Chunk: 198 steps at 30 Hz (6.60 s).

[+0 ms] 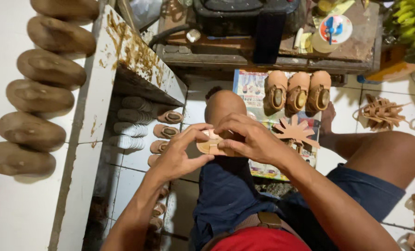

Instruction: The person sits on the floor and assembles sandals by hand. They attach a star-shaped upper to a sole, fold the tabs, and press them into place. The person repeats this process for multiple sandals, placing finished units on a nearby box.

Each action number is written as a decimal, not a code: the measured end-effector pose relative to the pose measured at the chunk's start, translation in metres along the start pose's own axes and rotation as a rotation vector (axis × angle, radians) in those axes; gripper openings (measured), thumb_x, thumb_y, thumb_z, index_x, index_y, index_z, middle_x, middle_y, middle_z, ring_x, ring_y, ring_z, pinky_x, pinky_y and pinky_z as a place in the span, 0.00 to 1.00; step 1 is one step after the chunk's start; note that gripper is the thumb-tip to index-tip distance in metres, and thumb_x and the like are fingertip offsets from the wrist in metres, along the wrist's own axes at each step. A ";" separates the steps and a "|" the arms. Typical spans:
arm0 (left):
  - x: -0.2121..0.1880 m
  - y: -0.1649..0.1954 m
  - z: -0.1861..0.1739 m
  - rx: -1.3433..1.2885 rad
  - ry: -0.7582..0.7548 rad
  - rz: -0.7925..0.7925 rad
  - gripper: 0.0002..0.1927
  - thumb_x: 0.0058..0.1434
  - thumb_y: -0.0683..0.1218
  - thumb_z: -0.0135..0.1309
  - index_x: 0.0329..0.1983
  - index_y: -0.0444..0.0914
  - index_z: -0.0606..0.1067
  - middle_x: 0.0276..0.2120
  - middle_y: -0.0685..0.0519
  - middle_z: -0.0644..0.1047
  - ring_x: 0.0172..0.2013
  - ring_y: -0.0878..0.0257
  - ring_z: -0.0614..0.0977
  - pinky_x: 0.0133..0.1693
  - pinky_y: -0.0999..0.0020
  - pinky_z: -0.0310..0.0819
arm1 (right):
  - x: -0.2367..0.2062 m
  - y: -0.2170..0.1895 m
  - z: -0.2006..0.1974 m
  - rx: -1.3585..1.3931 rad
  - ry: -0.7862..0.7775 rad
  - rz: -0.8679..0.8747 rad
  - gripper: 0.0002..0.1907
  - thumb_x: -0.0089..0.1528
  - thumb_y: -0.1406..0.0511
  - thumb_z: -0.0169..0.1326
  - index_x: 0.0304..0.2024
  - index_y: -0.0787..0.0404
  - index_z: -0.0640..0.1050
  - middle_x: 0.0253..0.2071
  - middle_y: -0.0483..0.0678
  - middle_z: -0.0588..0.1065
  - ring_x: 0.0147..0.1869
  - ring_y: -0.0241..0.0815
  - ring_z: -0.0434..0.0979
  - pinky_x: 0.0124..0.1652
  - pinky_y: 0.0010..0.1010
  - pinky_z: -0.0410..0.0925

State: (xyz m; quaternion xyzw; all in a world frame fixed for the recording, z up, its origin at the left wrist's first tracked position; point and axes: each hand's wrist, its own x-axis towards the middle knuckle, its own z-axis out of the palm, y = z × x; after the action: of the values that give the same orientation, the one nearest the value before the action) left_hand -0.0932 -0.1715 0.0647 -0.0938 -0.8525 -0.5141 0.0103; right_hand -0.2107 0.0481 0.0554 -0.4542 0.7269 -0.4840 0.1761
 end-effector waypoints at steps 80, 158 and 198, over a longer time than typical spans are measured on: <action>0.002 -0.022 0.037 0.219 0.293 0.304 0.30 0.56 0.41 0.71 0.55 0.33 0.66 0.59 0.37 0.75 0.57 0.43 0.81 0.56 0.55 0.81 | -0.045 0.016 -0.017 -0.135 0.449 -0.096 0.19 0.65 0.65 0.57 0.57 0.67 0.77 0.57 0.53 0.73 0.61 0.46 0.74 0.67 0.45 0.63; 0.054 0.016 0.061 -0.039 0.086 0.103 0.14 0.75 0.48 0.45 0.55 0.35 0.72 0.42 0.40 0.80 0.43 0.43 0.83 0.44 0.57 0.76 | -0.048 0.017 -0.022 0.294 0.255 0.113 0.19 0.67 0.69 0.53 0.61 0.65 0.77 0.49 0.48 0.72 0.53 0.40 0.72 0.51 0.27 0.66; 0.052 0.049 0.150 -1.664 0.091 -0.509 0.31 0.74 0.63 0.35 0.65 0.34 0.68 0.55 0.45 0.77 0.53 0.51 0.80 0.55 0.51 0.77 | -0.186 0.025 0.042 0.326 0.826 0.212 0.07 0.66 0.74 0.55 0.46 0.71 0.77 0.41 0.52 0.76 0.43 0.38 0.76 0.45 0.27 0.70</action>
State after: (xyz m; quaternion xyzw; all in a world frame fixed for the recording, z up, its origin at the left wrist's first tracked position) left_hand -0.1237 -0.0102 0.0424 0.1430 -0.1936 -0.9600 -0.1429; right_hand -0.0955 0.1825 -0.0201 -0.1123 0.6930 -0.7121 -0.0109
